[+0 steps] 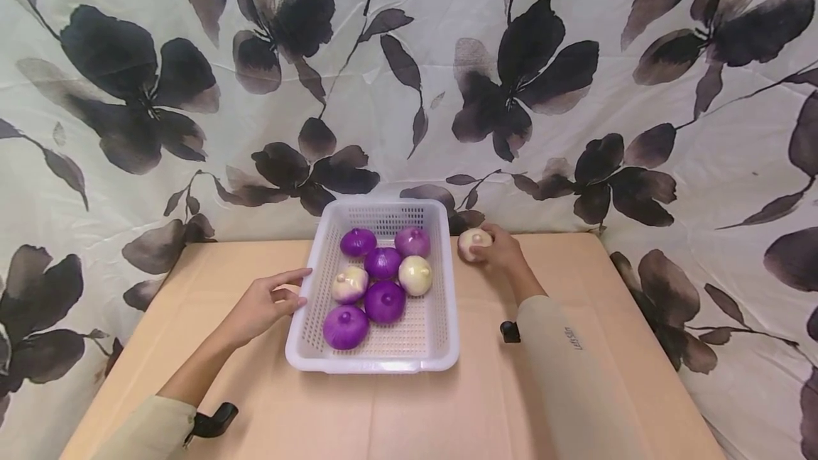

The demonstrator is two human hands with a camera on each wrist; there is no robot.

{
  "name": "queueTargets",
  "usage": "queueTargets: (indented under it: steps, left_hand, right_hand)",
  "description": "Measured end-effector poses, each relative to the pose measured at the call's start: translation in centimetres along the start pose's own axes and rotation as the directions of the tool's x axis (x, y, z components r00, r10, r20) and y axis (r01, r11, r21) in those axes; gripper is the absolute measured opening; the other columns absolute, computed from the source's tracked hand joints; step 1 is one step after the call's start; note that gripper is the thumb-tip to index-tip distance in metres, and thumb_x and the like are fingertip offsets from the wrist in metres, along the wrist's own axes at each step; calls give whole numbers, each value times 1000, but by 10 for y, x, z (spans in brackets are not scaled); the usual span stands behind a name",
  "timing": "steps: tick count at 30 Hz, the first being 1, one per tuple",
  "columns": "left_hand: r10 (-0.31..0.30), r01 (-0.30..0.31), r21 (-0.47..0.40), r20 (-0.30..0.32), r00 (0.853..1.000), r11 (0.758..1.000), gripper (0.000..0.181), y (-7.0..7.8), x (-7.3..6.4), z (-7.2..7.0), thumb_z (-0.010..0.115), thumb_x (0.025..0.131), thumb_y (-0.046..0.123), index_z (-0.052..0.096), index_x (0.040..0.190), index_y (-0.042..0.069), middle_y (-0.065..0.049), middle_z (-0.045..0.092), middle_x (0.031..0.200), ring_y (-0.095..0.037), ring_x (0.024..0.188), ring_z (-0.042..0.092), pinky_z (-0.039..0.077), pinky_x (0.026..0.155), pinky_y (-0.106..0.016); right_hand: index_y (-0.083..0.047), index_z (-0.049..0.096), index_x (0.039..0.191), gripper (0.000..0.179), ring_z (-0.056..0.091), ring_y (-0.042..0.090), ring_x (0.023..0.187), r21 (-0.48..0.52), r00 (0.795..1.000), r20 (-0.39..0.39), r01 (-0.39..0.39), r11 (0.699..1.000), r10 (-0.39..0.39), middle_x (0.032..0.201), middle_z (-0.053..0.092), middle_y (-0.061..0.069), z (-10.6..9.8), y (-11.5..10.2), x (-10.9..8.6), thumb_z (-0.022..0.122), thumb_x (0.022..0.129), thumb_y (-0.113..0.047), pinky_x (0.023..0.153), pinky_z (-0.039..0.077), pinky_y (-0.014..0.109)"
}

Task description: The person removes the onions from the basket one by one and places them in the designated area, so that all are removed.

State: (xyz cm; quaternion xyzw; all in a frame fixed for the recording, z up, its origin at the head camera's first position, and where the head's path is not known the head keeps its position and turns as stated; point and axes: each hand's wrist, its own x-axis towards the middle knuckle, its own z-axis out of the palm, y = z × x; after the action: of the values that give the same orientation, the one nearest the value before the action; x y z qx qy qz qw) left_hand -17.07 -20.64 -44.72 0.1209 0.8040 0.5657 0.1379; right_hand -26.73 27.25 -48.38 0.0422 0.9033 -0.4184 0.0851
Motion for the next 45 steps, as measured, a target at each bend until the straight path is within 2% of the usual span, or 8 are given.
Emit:
queueTargets:
  steps: [9, 18, 29, 37, 45]
  left_hand:
    - [-10, 10, -14, 6, 1000, 1000, 58, -3, -3, 4, 66, 94, -3, 48, 150, -5, -30, 55, 132, -16, 89, 73, 64, 76, -30]
    - [-12, 12, 10, -9, 1000, 1000, 58, -1, -5, 5, 66, 94, -4, 49, 149, -6, -30, 56, 131, -13, 87, 72, 64, 74, -29]
    - [-8, 8, 5, -11, 1000, 1000, 59, 1, -2, -1, 67, 94, -3, 48, 150, -6, -31, 56, 131, -13, 88, 73, 64, 75, -28]
    - [7, -7, -18, 5, 1000, 1000, 59, 0, 1, 2, 67, 94, -3, 47, 150, -6, -32, 56, 130, -12, 87, 73, 64, 75, -29]
    - [4, -4, -13, 3, 1000, 1000, 59, 2, 2, 3, 66, 94, -5, 48, 150, -6, -31, 55, 131, -14, 88, 73, 64, 76, -29]
  right_hand:
    - [3, 38, 154, 68, 40, 51, 142, -48, 1000, 12, -20, 999, 21, 153, 42, 34, 8, 1, -2, 67, 99, -24, 120, 32, 61]
    - [4, 26, 160, 74, 31, 52, 148, -78, 997, 64, -40, 996, 45, 159, 32, 35, 9, 3, 1, 57, 104, -33, 124, 27, 60]
    - [0, 20, 163, 77, 27, 51, 151, -77, 997, 72, -34, 996, 39, 162, 28, 34, 9, 0, 7, 53, 105, -37, 125, 24, 60]
    - [1, 19, 162, 73, 28, 53, 149, -97, 997, 71, -22, 995, 29, 161, 28, 34, 7, 6, 12, 52, 107, -34, 125, 22, 62]
    - [3, 21, 161, 73, 31, 53, 147, -89, 998, 66, -3, 996, 9, 159, 31, 36, 5, 3, 10, 53, 106, -33, 124, 24, 62]
